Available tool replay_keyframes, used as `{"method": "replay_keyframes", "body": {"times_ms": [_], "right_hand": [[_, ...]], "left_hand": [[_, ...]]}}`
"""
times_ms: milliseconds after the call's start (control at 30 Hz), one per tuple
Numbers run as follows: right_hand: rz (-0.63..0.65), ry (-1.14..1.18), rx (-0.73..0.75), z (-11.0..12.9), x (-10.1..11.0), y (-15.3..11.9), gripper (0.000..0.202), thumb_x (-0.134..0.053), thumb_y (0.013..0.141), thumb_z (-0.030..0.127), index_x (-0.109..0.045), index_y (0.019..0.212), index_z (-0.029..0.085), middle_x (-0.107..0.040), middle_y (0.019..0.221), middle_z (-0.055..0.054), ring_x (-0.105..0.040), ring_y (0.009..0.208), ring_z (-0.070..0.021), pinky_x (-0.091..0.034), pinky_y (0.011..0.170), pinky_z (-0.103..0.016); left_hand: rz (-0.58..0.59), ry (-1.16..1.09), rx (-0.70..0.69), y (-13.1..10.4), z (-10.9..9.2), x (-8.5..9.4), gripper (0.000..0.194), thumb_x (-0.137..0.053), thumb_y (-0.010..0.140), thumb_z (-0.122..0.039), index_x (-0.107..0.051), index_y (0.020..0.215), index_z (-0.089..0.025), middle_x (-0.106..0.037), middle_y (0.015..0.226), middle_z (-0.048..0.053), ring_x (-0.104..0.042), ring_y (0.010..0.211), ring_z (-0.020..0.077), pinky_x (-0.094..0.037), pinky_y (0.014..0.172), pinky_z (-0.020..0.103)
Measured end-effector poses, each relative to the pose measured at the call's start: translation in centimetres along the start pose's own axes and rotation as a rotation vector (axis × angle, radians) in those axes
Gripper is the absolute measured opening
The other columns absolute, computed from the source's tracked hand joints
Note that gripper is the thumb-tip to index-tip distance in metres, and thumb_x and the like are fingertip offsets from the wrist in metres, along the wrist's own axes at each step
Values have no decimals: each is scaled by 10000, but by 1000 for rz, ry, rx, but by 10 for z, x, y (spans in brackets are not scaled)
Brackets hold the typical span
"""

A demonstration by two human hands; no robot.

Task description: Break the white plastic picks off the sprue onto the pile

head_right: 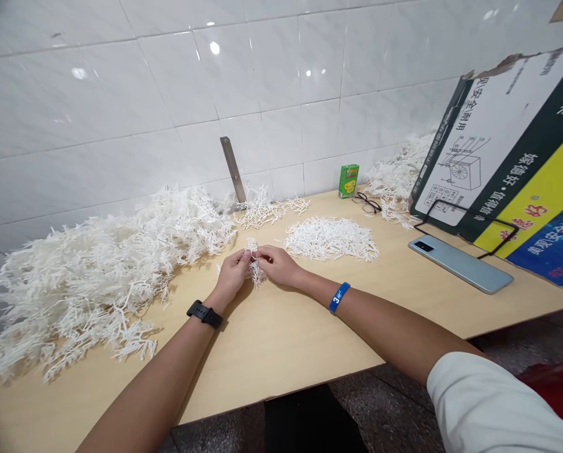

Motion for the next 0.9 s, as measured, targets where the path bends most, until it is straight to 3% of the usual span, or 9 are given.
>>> {"method": "replay_keyframes", "body": {"times_ms": [133,233,333,400,467,567,667,767,900], "right_hand": [[51,20,18,0,-4,-2,139,-414,815,195,-477,691,194,-503,689,13,-468,670,-136,-368,641,-255],[-150,-131,-13,-9,19,1,133,-435,844,221,-528,754,189,-538,750,-11,-496,720,-158,-391,679,-279],[-379,-324,-75,-19,49,-1,149,-455,825,152,-585,893,182,-597,945,-78,-531,910,-217,-409,812,-342],[-439,-388,-80,-20,58,-2,218,-461,809,110,-603,959,179,-600,1042,-106,-521,1011,-243,-395,887,-376],[-417,-340,-62,-17,56,-1,184,-460,842,138,-619,925,177,-613,996,-98,-539,977,-231,-408,876,-367],[-250,-161,-16,-9,33,2,161,-505,883,258,-643,862,179,-627,895,-62,-567,867,-185,-440,784,-313],[-116,-77,-4,-5,12,3,158,-592,843,308,-675,900,187,-639,922,-54,-576,849,-164,-443,729,-281],[-115,-55,-21,-9,8,3,149,-593,833,289,-683,887,184,-632,942,-60,-577,819,-155,-436,679,-269],[-85,-45,-16,-8,6,2,145,-540,846,256,-657,817,174,-616,868,-46,-562,776,-148,-417,657,-261]], "left_hand": [[-186,-215,140,2,14,24,345,-513,849,-496,-572,797,-160,-682,678,53,-623,611,171,-487,589,293],[-193,-233,138,4,12,28,373,-559,825,-509,-625,857,-143,-727,795,102,-676,734,211,-521,661,332],[-136,-195,111,4,9,20,402,-603,808,-508,-697,907,-131,-729,977,142,-679,899,245,-521,793,376],[-91,-183,90,4,8,12,409,-624,802,-503,-724,945,-133,-715,1057,151,-660,998,262,-495,887,401],[-40,-196,70,3,6,5,423,-632,804,-499,-729,998,-136,-702,1108,156,-635,1073,273,-462,954,420],[17,-182,35,2,1,-2,432,-627,813,-491,-724,1039,-135,-683,1161,156,-604,1136,279,-427,999,431],[76,-128,-8,0,-7,-7,408,-611,823,-489,-735,996,-141,-669,1196,141,-587,1155,273,-408,1010,409],[120,-70,-32,-1,-12,-11,398,-584,836,-488,-738,943,-137,-710,1087,125,-620,1053,258,-435,943,374],[79,10,-53,-1,-10,-7,383,-544,857,-482,-710,842,-137,-711,849,77,-618,832,203,-458,794,314]]}}
Point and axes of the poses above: each hand's wrist, its own y-axis towards the middle knuckle, its own x-axis out of the back of the hand, z = x × y, the point moved 9 cm from there along y, towards the middle knuckle
